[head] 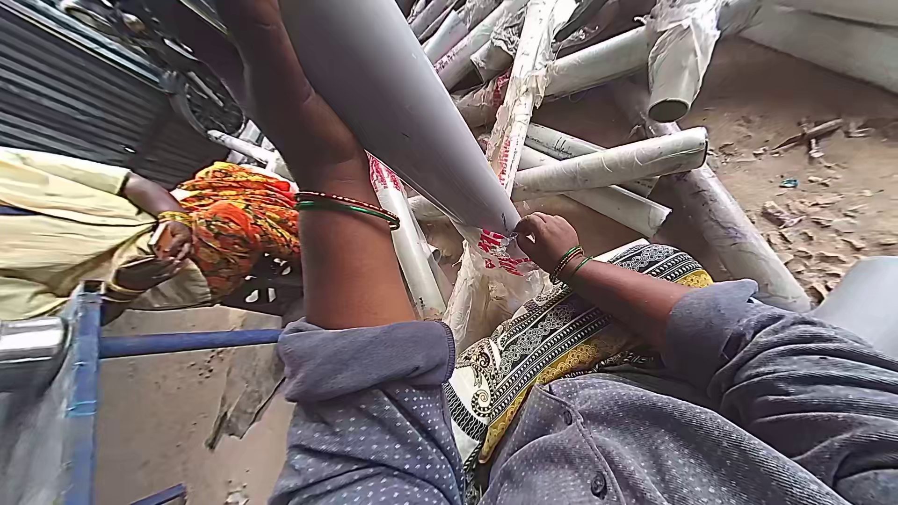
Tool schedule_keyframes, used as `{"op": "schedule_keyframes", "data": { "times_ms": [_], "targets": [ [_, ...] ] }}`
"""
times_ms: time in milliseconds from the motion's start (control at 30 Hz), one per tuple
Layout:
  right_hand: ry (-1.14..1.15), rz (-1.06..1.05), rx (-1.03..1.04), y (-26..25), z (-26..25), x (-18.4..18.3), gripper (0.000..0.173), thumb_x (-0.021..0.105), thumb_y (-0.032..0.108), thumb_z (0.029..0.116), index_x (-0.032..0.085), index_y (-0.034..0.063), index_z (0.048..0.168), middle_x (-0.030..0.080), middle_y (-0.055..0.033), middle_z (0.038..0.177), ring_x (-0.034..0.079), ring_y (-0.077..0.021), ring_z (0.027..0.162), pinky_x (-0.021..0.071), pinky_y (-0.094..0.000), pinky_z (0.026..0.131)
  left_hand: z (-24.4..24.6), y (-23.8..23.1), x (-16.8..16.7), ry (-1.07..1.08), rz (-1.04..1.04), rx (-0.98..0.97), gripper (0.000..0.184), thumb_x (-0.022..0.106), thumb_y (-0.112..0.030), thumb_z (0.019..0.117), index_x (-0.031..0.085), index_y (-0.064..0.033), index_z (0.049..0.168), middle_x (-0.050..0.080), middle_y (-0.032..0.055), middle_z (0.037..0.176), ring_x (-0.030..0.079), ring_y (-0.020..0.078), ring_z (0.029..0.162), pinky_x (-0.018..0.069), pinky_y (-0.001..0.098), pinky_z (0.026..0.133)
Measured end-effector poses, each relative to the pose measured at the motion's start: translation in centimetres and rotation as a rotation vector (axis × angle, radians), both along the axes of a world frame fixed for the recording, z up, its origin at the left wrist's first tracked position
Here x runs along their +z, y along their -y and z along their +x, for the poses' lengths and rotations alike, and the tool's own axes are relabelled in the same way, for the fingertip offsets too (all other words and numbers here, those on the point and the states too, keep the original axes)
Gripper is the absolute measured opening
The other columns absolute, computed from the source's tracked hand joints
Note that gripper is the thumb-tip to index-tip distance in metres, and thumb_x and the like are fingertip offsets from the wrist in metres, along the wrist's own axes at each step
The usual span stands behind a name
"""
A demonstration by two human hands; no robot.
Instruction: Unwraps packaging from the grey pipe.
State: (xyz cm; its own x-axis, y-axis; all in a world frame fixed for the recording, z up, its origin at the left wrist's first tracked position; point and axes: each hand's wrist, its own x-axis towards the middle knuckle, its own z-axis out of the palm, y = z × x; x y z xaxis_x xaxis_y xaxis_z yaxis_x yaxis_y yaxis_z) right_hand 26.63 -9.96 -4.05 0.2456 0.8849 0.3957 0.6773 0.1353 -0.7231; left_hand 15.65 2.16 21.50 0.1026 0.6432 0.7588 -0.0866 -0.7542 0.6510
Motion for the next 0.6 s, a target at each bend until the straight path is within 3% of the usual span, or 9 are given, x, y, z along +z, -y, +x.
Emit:
{"op": "schedule_keyframes", "data": {
  "times_ms": [67,233,300,467,600],
  "targets": [
    [0.011,-0.026,-0.003,-0.1,-0.1,0.1,0.018,0.063,0.012,0.0924,0.073,-0.0027,0.097,0.074,-0.0179,0.09,0.073,-0.0346,0.085,0.0524,-0.0546,0.079,0.0,-0.2,0.0,0.008,0.005,-0.01,0.031,0.044,-0.014,0.1018,0.04,0.0013,0.128,0.057,0.0097,0.109,0.062,0.013,0.1,0.0524,0.0286,0.093],
    [0.021,-0.003,0.051,0.3,-0.5,-0.2,0.016,0.067,0.013,0.0878,0.071,-0.0035,0.089,0.073,-0.0177,0.084,0.072,-0.0345,0.081,0.0523,-0.054,0.077,0.0,-0.3,-0.1,-0.005,-0.014,0.015,0.048,0.046,-0.017,0.1008,0.031,0.0042,0.141,0.054,0.013,0.124,0.058,0.0139,0.112,0.0491,0.0278,0.099],
    [0.024,0.014,0.121,0.9,-0.8,-0.4,0.016,0.069,0.013,0.0874,0.069,-0.0031,0.086,0.072,-0.0179,0.083,0.072,-0.0346,0.081,0.0523,-0.0542,0.078,0.0,-0.4,-0.2,0.004,-0.007,0.004,0.045,0.049,-0.018,0.1002,0.035,0.0034,0.137,0.055,0.0118,0.119,0.06,0.0133,0.108,0.0505,0.0278,0.097],
    [-0.053,-0.062,0.075,0.9,0.2,0.1,0.022,0.062,0.015,0.0975,0.071,-0.0049,0.103,0.074,-0.0202,0.096,0.072,-0.0371,0.09,0.0537,-0.0562,0.08,-0.1,0.0,-0.1,0.022,-0.031,0.01,0.028,0.044,-0.013,0.1021,0.041,0.0012,0.126,0.058,0.0093,0.106,0.062,0.0118,0.097,0.0532,0.027,0.089],
    [-0.059,-0.038,0.054,0.3,0.7,0.1,0.02,0.065,0.012,0.0958,0.072,-0.0035,0.105,0.073,-0.0196,0.098,0.072,-0.0368,0.091,0.0539,-0.0561,0.08,-0.2,0.1,-0.2,0.03,-0.039,-0.005,0.027,0.044,-0.012,0.1029,0.042,0.0014,0.126,0.057,0.0098,0.108,0.061,0.0124,0.099,0.0523,0.0277,0.092]
  ]
}}
